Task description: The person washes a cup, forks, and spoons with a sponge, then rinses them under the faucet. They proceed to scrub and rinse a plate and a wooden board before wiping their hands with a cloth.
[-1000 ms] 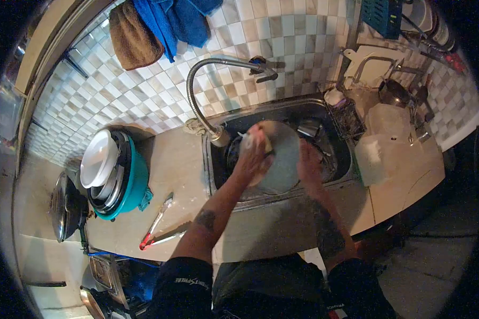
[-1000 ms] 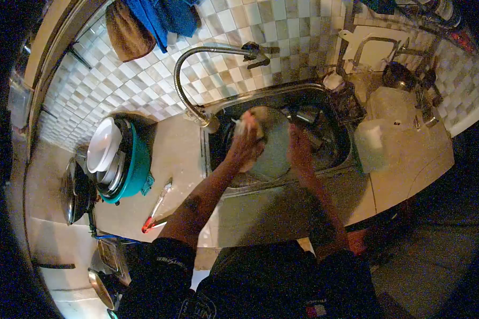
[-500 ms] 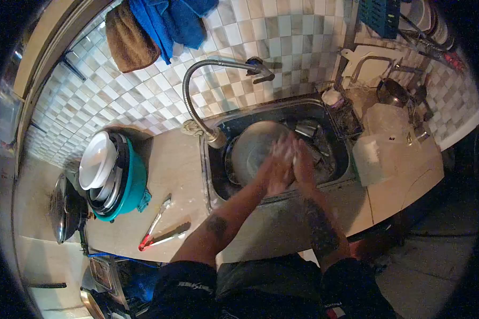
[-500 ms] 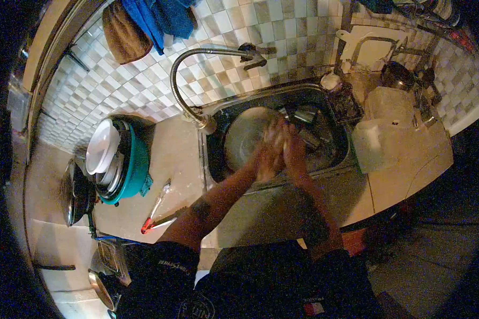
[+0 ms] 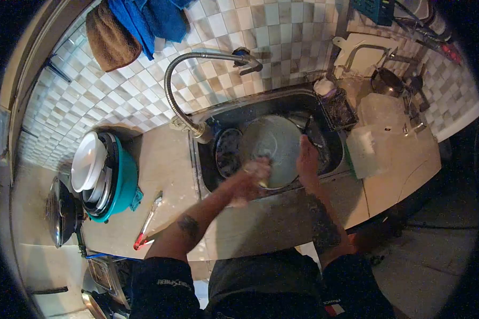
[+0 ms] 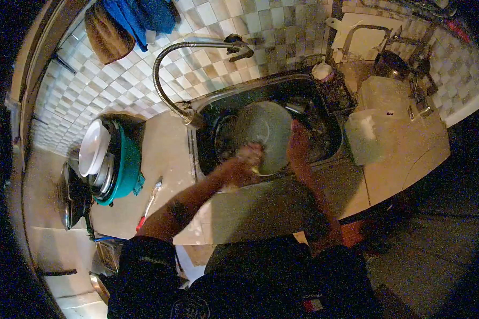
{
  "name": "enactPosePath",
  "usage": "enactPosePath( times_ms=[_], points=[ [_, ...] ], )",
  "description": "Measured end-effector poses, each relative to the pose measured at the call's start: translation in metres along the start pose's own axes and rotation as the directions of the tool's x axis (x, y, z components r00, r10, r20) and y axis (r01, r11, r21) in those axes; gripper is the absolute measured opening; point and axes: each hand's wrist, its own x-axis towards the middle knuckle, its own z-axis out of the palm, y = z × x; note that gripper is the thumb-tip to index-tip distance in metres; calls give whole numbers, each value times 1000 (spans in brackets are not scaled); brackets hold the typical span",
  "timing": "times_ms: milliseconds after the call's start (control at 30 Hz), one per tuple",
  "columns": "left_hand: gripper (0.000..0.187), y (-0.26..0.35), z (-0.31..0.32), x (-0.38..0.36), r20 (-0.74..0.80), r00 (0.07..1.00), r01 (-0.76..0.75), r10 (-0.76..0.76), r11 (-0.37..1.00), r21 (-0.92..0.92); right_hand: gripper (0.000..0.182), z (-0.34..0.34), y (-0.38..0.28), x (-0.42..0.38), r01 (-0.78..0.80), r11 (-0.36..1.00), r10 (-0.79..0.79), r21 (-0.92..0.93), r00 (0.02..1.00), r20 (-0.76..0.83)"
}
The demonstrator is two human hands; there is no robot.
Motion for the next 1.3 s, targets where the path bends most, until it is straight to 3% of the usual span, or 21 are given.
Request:
enactPosePath(
  times_ms=[67,133,200,233,300,367,467,600,667,733,767,800,833,933,1033,1067,1133,1167,1233,1267,1300],
  points=[
    [77,-15,-7,9,-114,983,145,-141,989,20,62,8,11,-5,166,979,-171,-119,984,-40],
    [80,-5,-26,19,-634,764,173,-114,984,32,61,23,4,-12,194,972,-200,-131,979,-34],
    [80,40,-23,14,-595,802,-9,47,998,67,60,31,-42,-20,23,1000,-23,-14,1000,11],
    [79,55,-18,11,-575,808,-104,129,992,77,56,28,-41,-18,35,999,-35,-22,999,-16],
    [79,-2,20,-12,-267,937,-262,226,959,-107,48,12,-30,-10,56,997,-58,-45,996,-61],
    [70,-17,26,-15,-40,997,74,-64,910,407,53,3,-9,0,201,976,-203,-83,979,-17],
    [75,-12,-27,6,-581,805,180,-122,983,44,53,16,-27,-16,102,995,-102,11,993,61],
    [71,41,-1,38,-456,884,7,106,971,238,52,30,-18,-10,-49,996,46,74,998,40],
    [66,46,42,21,-275,924,-180,265,938,298,53,28,33,-2,180,973,-203,-142,966,-164],
    [64,4,64,-5,-189,945,-225,267,950,215,50,19,39,-9,120,983,-147,-138,969,-200],
    [63,-16,66,-20,-147,951,-245,272,953,176,46,9,12,-11,-32,999,30,-16,990,-140],
    [62,-35,55,-26,-220,964,-73,149,945,319,44,5,-4,-14,-192,977,198,95,979,-57],
    [60,-51,40,-22,-311,950,112,33,893,436,43,8,-1,-17,-120,993,120,-7,993,-23],
    [68,-30,-32,9,-572,814,255,-99,946,199,42,28,-14,-21,15,972,8,-234,995,101],
    [67,16,-22,27,-387,922,80,34,958,275,42,50,-27,-32,-20,965,36,-262,998,60],
    [67,26,-10,10,-386,919,-12,81,984,179,45,54,1,-30,47,974,-48,-221,999,1],
    [68,35,11,-27,-354,921,-158,164,986,46,54,41,-17,-21,-248,960,254,129,966,-37],
    [68,32,17,-41,-314,928,-209,200,978,4,59,16,-86,-18,-570,718,585,398,805,99],
    [69,-2,30,-70,-120,957,-260,264,964,48,62,13,-102,-27,-610,635,649,473,754,102],
    [68,-34,51,-66,-236,951,-130,201,950,284,60,27,-61,-37,-382,876,419,294,905,-73],
    [67,-47,49,-59,-345,926,-27,151,940,341,59,35,-35,-46,-119,992,126,48,976,-179]
  ],
)
